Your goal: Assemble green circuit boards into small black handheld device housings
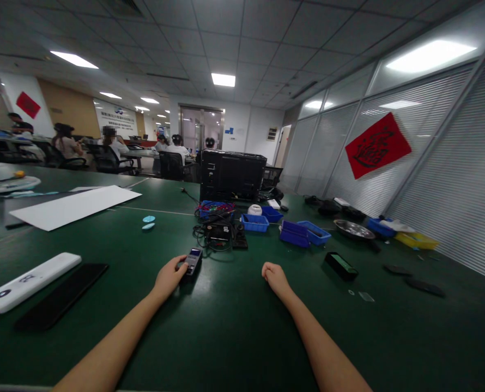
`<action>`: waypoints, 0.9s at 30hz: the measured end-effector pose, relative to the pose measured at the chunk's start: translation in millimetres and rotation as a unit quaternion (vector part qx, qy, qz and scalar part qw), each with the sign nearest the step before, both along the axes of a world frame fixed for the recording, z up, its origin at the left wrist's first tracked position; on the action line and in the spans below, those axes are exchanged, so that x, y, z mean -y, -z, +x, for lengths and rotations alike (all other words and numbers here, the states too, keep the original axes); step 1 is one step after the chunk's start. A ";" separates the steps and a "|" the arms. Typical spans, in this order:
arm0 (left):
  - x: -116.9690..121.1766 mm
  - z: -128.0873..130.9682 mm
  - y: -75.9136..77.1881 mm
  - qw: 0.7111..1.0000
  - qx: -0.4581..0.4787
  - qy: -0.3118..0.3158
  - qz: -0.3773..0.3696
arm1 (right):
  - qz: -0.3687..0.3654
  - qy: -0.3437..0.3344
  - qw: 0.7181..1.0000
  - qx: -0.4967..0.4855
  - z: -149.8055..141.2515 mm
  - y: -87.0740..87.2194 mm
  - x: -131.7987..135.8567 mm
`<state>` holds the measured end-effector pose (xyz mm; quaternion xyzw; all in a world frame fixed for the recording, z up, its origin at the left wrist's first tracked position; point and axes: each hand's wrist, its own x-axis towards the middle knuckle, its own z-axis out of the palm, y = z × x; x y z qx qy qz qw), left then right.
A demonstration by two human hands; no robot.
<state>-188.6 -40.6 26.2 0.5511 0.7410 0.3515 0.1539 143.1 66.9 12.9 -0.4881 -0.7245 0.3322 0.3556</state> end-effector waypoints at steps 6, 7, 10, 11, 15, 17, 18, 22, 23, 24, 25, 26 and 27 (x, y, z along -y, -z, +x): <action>-7.3 30.3 6.0 0.997 -0.049 0.052 0.008 | -0.002 -0.004 1.000 0.017 0.9 4.1 -2.4; -8.2 36.0 5.0 0.997 -0.049 0.060 0.003 | 0.000 -0.004 1.000 0.020 0.9 4.5 -2.7; -10.7 53.5 1.3 0.995 -0.053 0.083 -0.005 | 0.005 -0.003 0.999 0.033 0.2 3.3 -2.3; -11.8 59.3 0.4 0.994 -0.057 0.089 -0.005 | 0.007 -0.003 0.999 0.039 -0.2 2.2 -1.7; -18.3 83.0 0.8 0.992 -0.072 0.103 -0.014 | 0.014 -0.006 0.998 0.055 -1.6 -2.3 1.6; -22.0 94.6 2.2 0.991 -0.067 0.112 -0.020 | 0.014 -0.005 0.998 0.059 -1.9 -3.4 2.6; -23.6 100.1 2.8 0.991 -0.063 0.118 -0.017 | 0.014 -0.005 0.998 0.062 -1.8 -3.6 2.9; -27.6 119.7 2.8 0.990 -0.036 0.139 0.015 | 0.024 -0.006 0.997 0.076 -2.0 -3.3 2.9; -28.2 124.0 2.4 0.989 -0.024 0.145 0.023 | 0.029 -0.006 0.996 0.079 -2.5 -3.2 3.2; -28.9 128.1 2.1 0.988 -0.010 0.154 0.027 | 0.036 -0.005 0.996 0.081 -3.3 -3.2 3.6; -29.7 132.2 1.9 0.986 0.009 0.166 0.025 | 0.042 -0.002 0.996 0.082 -4.3 -3.2 4.2; -30.8 136.3 2.0 0.983 0.030 0.182 0.018 | 0.049 0.001 0.995 0.085 -5.5 -3.2 4.9; -32.3 140.4 2.4 0.978 0.051 0.201 0.006 | 0.055 0.008 0.994 0.089 -6.7 -3.3 5.7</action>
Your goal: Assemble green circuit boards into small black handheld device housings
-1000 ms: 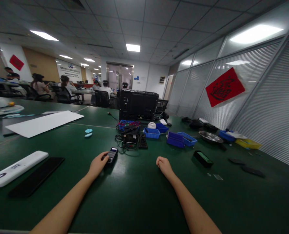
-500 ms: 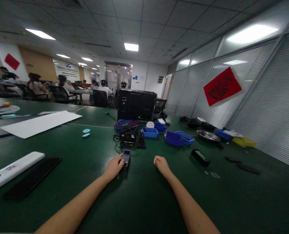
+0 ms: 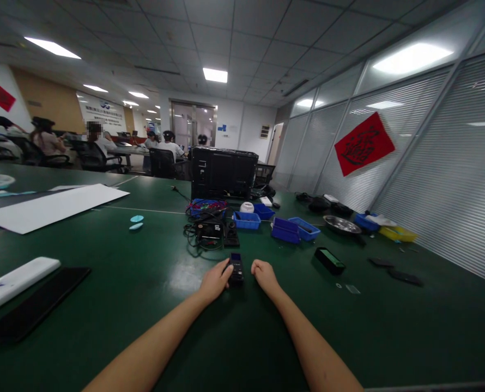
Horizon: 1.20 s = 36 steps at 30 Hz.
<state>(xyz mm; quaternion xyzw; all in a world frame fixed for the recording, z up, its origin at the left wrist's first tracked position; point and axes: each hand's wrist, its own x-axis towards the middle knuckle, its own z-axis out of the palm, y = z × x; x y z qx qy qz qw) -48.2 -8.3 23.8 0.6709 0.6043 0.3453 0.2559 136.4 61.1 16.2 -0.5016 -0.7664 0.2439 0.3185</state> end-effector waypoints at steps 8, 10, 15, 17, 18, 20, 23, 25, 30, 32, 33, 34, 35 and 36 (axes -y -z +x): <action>-13.5 31.7 6.7 0.996 -0.078 0.034 0.007 | 0.014 0.133 0.990 0.053 4.7 -13.9 3.8; -12.6 38.3 6.6 0.992 -0.112 0.049 0.020 | -0.011 0.143 0.987 0.070 5.0 -19.7 5.6; -8.2 51.1 5.4 0.980 -0.164 0.080 0.077 | -0.060 0.137 0.971 0.185 3.1 -26.6 9.7; -7.7 52.4 5.4 0.977 -0.178 0.086 0.079 | -0.080 0.149 0.963 0.212 9.6 -28.5 7.5; -7.7 52.1 5.6 0.977 -0.180 0.087 0.078 | -0.090 0.159 0.959 0.218 15.2 -30.0 5.2; -8.1 50.1 6.0 0.979 -0.170 0.083 0.071 | -0.108 0.194 0.948 0.227 30.4 -33.8 -0.7; -9.1 46.3 6.0 0.987 -0.134 0.068 0.056 | -0.127 0.272 0.925 0.232 54.7 -39.9 -9.1; -9.7 44.5 5.5 0.991 -0.114 0.061 0.047 | -0.135 0.302 0.914 0.234 65.8 -42.6 -12.3; -11.1 43.3 5.8 0.996 -0.072 0.049 0.018 | -0.148 0.303 0.912 0.233 73.9 -44.3 -14.2; -12.0 42.9 7.8 0.997 -0.057 0.045 0.014 | -0.149 0.308 0.915 0.216 76.4 -45.6 -13.9; -12.5 42.7 9.0 0.998 -0.051 0.043 0.015 | -0.147 0.316 0.915 0.202 78.4 -46.9 -13.4; -13.0 42.5 10.3 0.998 -0.047 0.041 0.019 | -0.140 0.329 0.916 0.183 80.9 -49.0 -12.5; -13.4 42.3 11.3 0.998 -0.044 0.040 0.022 | -0.126 0.346 0.916 0.158 83.6 -51.6 -11.1; -13.7 42.2 12.1 0.998 -0.041 0.041 0.026 | -0.102 0.366 0.916 0.127 86.3 -54.7 -9.2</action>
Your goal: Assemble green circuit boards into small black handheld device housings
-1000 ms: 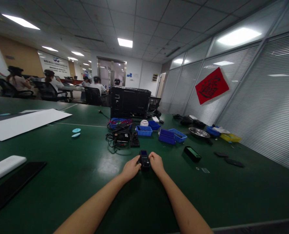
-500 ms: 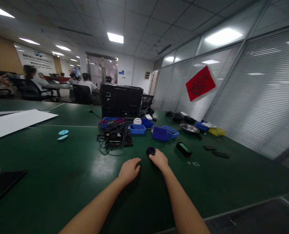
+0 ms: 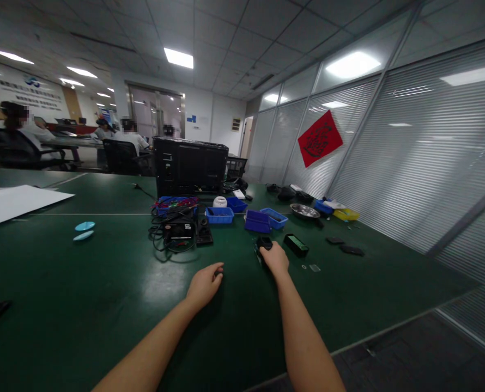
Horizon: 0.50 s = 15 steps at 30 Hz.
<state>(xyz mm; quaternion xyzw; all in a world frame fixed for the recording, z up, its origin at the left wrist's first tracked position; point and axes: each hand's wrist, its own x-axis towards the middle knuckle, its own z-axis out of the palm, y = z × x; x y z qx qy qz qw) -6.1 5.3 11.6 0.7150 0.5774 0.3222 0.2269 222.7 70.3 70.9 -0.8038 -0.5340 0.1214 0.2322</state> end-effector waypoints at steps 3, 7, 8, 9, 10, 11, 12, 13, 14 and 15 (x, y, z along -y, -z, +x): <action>0.0 -0.1 0.4 1.000 0.003 0.004 0.006 | 0.162 0.047 0.984 -0.049 5.9 -9.6 7.5; 0.8 0.1 -1.1 1.000 0.003 0.006 0.005 | 0.344 0.041 0.933 -0.099 2.7 -10.8 10.7; 0.7 0.1 -1.1 1.000 0.002 0.006 0.004 | 0.357 0.022 0.923 -0.141 -0.7 -8.1 8.8; 0.4 0.0 -0.9 1.000 0.002 0.006 0.004 | 0.357 0.002 0.912 -0.199 -5.1 -4.3 6.0; 0.0 0.0 -0.5 1.000 0.002 0.006 0.004 | 0.340 -0.033 0.898 -0.276 -10.5 0.1 2.8; -0.6 -0.1 0.0 1.000 0.003 0.007 0.003 | 0.307 -0.068 0.881 -0.354 -16.8 4.9 -0.4; -1.2 -0.2 0.5 1.000 0.006 0.008 0.003 | 0.272 -0.086 0.856 -0.432 -23.5 9.7 -3.1; -1.6 -0.3 0.8 1.000 0.011 0.009 0.002 | 0.232 -0.100 0.827 -0.503 -30.6 14.4 -4.9; -1.9 -0.2 0.9 1.000 0.017 0.009 0.004 | 0.176 -0.110 0.796 -0.568 -37.7 18.8 -5.6; -2.0 -0.1 0.6 1.000 0.023 0.010 0.009 | 0.114 -0.122 0.766 -0.621 -44.6 22.7 -5.2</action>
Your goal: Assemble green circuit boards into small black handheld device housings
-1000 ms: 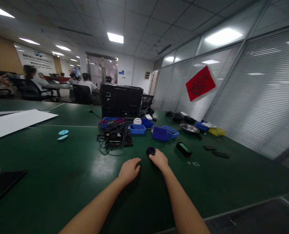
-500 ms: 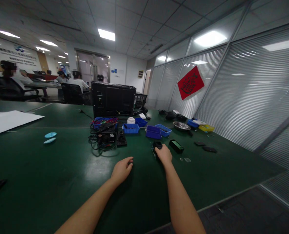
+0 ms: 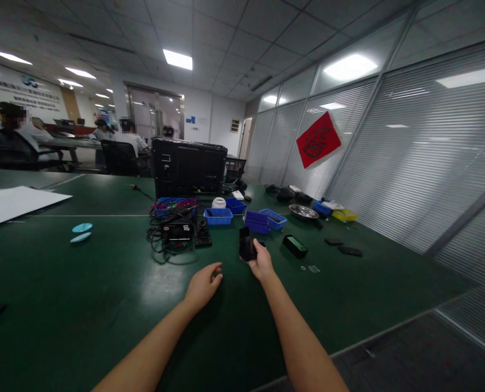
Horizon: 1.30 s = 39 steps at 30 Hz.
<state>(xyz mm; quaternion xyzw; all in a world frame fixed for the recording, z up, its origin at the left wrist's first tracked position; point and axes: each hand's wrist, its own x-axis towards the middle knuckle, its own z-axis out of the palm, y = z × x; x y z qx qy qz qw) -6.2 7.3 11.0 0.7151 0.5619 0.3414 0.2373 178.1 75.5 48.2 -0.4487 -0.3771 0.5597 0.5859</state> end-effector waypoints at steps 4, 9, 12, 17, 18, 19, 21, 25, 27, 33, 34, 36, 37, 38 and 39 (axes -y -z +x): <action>1.8 0.6 -2.7 0.999 0.032 -0.006 0.035 | -0.115 -0.158 0.977 -0.089 -22.2 12.4 8.9; -0.1 -1.3 -0.1 0.997 0.036 0.000 0.068 | -0.112 -0.245 0.962 0.037 -33.8 23.4 16.7; -3.1 -2.6 3.7 0.998 0.017 -0.013 0.066 | -0.056 -0.194 0.946 0.254 -31.2 23.1 16.1; -0.5 -1.0 2.8 0.997 -0.003 -0.009 0.080 | 0.054 -0.014 0.789 0.611 -17.9 5.0 16.9; 0.6 -0.8 1.8 0.997 0.002 -0.009 0.081 | 0.064 0.007 0.772 0.632 -14.1 -0.1 17.6; 1.4 -0.9 0.8 0.997 0.008 -0.014 0.079 | 0.069 0.024 0.764 0.642 -9.5 -5.1 18.2; 2.0 -1.8 -0.7 0.996 0.014 -0.034 0.077 | 0.069 0.072 0.753 0.650 1.7 -13.8 18.8; 1.1 -3.3 -1.3 0.994 -0.016 -0.056 0.089 | 0.041 0.159 0.700 0.695 27.1 -19.3 15.4; 1.5 -2.5 -0.6 0.995 -0.037 -0.039 0.085 | 0.000 0.146 0.680 0.718 35.8 -14.5 11.6; 4.9 0.8 0.5 0.993 -0.077 0.013 0.087 | -0.047 0.073 0.722 0.686 45.3 4.1 -4.4; 5.0 0.8 0.4 0.993 -0.077 0.013 0.086 | -0.054 0.064 0.742 0.665 47.0 4.8 -7.0; 4.4 0.2 0.4 0.993 -0.078 0.011 0.083 | -0.068 0.046 0.769 0.634 51.4 4.2 -10.6; 3.8 -0.2 0.6 0.993 -0.079 0.010 0.082 | -0.072 0.042 0.774 0.628 53.8 3.3 -11.6; 3.3 -0.6 0.9 0.993 -0.080 0.009 0.082 | -0.074 0.043 0.772 0.630 56.2 2.1 -12.0; 2.7 -0.9 1.3 0.993 -0.080 0.008 0.083 | -0.074 0.047 0.768 0.635 58.4 0.9 -11.9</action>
